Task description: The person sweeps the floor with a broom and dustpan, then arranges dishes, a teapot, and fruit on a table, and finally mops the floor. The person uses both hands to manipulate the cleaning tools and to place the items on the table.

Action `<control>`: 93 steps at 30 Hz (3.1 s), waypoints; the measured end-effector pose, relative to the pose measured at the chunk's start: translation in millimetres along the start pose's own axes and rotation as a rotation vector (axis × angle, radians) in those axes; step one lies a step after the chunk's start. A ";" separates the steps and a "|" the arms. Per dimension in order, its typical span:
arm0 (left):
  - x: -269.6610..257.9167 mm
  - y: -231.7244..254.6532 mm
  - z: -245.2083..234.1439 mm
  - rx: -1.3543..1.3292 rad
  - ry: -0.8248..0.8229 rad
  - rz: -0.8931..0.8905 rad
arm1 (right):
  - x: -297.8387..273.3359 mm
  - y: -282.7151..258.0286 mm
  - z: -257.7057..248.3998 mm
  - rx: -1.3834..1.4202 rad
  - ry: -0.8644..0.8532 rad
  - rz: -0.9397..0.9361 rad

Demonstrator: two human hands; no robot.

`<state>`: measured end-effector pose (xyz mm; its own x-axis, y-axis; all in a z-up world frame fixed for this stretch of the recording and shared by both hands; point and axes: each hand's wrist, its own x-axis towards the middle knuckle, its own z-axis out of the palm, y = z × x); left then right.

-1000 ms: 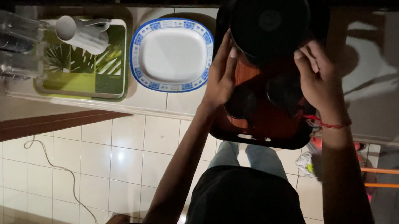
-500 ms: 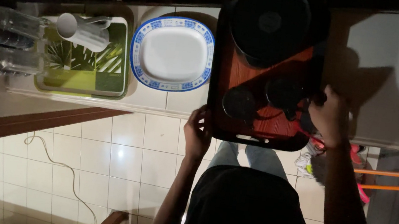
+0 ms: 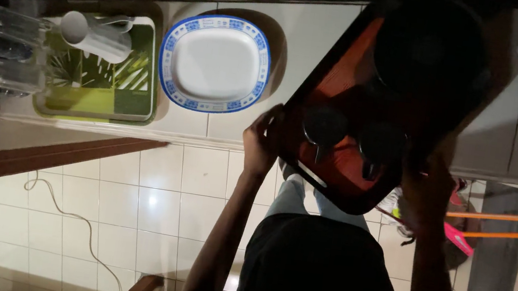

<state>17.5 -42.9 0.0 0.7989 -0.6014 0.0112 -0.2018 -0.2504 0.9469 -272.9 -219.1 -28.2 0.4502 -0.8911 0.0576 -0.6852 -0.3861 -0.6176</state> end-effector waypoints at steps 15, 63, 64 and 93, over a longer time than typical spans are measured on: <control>-37.6 41.8 34.6 0.147 -0.158 0.271 | -20.6 -91.0 -15.9 0.169 0.093 -0.151; -46.0 -5.8 -7.5 0.099 -0.125 -0.056 | 212.8 -61.4 -166.4 0.033 -0.705 -0.887; -45.1 -5.6 -7.2 0.098 -0.123 -0.055 | 211.7 -56.4 -171.0 0.032 -0.705 -0.888; -25.8 -9.7 -2.8 0.077 -0.091 0.030 | 98.0 264.7 56.1 0.729 -0.185 -0.173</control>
<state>0.4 -22.9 -8.5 0.7377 -0.6751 0.0062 -0.2702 -0.2868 0.9191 -378.1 -395.2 -230.0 0.6486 -0.7534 0.1083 -0.0745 -0.2044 -0.9761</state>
